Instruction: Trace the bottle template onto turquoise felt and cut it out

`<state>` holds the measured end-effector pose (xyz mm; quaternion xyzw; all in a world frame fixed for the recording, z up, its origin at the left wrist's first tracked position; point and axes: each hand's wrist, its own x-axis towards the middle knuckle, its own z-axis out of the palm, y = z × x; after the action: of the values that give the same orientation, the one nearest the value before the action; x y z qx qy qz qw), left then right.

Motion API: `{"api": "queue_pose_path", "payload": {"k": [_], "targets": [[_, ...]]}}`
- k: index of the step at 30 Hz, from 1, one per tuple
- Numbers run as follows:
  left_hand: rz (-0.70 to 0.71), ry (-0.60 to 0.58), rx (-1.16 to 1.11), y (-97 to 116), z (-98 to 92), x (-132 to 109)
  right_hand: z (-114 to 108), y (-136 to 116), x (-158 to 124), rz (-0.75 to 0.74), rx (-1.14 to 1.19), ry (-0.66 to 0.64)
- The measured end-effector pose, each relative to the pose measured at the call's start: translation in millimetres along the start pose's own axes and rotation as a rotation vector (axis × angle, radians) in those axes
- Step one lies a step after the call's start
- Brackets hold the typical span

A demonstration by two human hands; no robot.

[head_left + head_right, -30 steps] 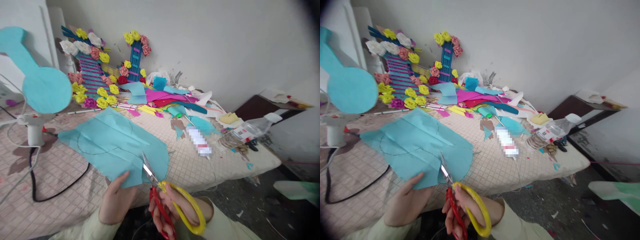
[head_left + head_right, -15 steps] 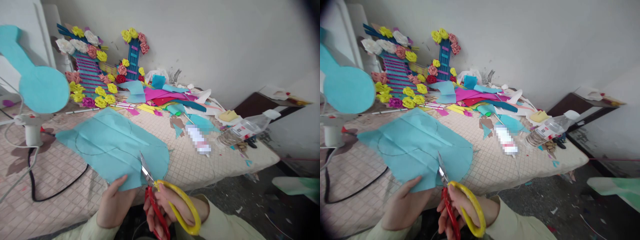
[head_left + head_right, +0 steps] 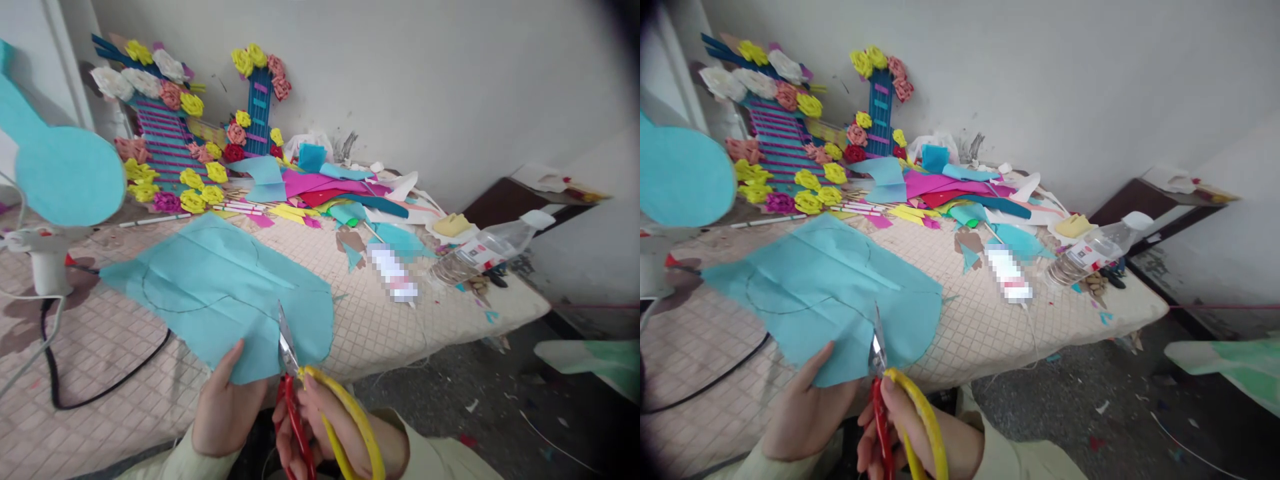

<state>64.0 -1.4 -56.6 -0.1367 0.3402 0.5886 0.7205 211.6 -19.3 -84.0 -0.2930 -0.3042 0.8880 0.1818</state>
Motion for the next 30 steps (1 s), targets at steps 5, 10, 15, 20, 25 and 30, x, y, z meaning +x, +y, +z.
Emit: {"api": "queue_pose_path", "payload": {"k": [5,10,15,20,25,30], "targets": [[-0.029,0.012,-0.001,1,-0.1,-1,3,8,2,-0.024,0.057,0.005],[-0.023,-0.025,0.047,-1,0.9,-1,10,3,2,-0.059,0.038,0.03],[-0.042,-0.11,0.112,-2,-3.1,-1,15,-2,0,-0.012,0.052,0.084],[-0.069,-0.302,0.176,-3,-14.5,0,12,6,6,-0.066,0.062,0.062],[-0.075,-0.292,0.237,-2,-17.3,0,-3,24,10,-0.086,0.085,0.02],[-0.046,-0.258,0.27,-6,-11.2,1,-7,27,5,-0.139,-0.038,0.06]]}}
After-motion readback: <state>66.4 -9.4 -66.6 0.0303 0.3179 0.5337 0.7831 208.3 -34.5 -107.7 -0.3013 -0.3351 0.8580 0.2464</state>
